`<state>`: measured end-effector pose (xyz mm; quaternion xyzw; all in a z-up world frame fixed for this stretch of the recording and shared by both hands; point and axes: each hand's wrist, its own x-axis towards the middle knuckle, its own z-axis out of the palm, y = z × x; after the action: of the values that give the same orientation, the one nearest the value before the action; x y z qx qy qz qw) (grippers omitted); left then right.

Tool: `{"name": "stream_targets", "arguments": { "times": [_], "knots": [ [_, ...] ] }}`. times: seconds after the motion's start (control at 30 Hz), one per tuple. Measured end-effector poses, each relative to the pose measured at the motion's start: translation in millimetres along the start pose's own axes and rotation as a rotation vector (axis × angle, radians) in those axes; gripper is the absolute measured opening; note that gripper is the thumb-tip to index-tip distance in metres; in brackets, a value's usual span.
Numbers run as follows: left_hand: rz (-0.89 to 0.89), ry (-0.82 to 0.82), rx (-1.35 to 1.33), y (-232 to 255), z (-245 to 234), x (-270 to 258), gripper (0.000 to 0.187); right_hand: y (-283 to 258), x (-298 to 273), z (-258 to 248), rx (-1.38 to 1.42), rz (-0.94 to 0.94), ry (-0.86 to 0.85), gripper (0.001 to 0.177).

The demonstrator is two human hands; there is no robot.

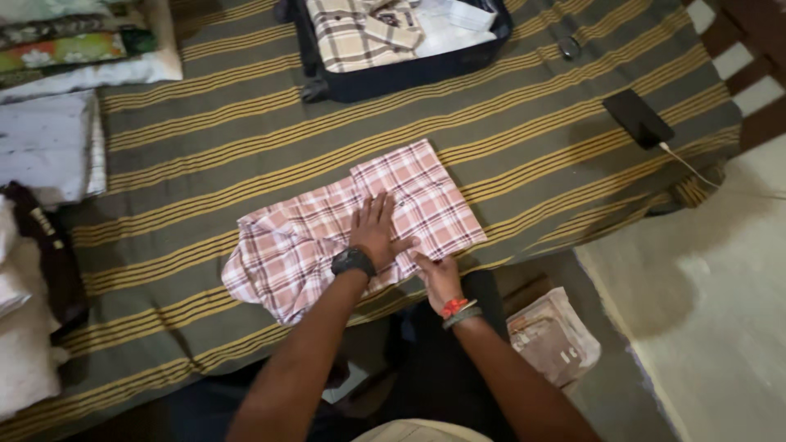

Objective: The person folds a plaid shirt by bringing the sleeves in and collapsing the body of the garment, eventually placing it into an open suitcase.

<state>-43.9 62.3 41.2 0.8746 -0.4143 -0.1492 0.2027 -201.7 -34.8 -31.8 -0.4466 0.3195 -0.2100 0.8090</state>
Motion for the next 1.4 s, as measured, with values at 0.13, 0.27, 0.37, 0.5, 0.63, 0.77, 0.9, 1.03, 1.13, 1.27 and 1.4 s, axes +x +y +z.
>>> {"name": "stream_targets", "arguments": {
  "times": [0.13,0.27,0.37,0.5,0.63,0.77,0.9,1.03,1.13,1.27,1.4],
  "knots": [
    [0.002,0.126,-0.259,-34,21,-5,0.098,2,-10,18,-0.709,-0.461,0.058,0.031],
    [-0.185,0.309,-1.225,-74,5,-28,0.092,-17,-40,41,-1.367,-0.589,-0.14,0.033],
    [-0.165,0.388,-1.897,-95,-31,-79,0.084,-36,-66,71,-1.379,-1.016,-0.475,0.046],
    [-0.295,0.409,-1.955,-126,-70,-135,0.074,-43,-93,116,-1.4,-1.14,-0.906,0.055],
    [-0.403,0.483,-1.549,-134,-67,-152,0.063,-44,-105,123,-1.224,-1.089,-0.743,0.055],
    [-0.392,0.542,-1.291,-134,-69,-150,0.066,-36,-88,109,-1.103,-0.875,-0.416,0.056],
    [-0.566,0.523,-0.47,-127,-74,-154,0.076,-20,-32,91,-0.768,-0.237,-0.33,0.07],
    [-0.707,0.405,-0.315,-114,-70,-153,0.091,-4,14,86,-0.295,0.097,-0.43,0.053],
    [-0.721,0.387,-0.271,-115,-60,-156,0.094,-17,33,100,-0.14,0.34,-0.595,0.048],
    [-0.705,0.397,-0.188,-116,-57,-157,0.096,-25,38,140,-0.215,0.511,-0.632,0.044],
    [-0.715,0.365,-0.147,-113,-63,-159,0.096,-41,39,165,-0.408,0.308,-0.724,0.043]
  ]
}}
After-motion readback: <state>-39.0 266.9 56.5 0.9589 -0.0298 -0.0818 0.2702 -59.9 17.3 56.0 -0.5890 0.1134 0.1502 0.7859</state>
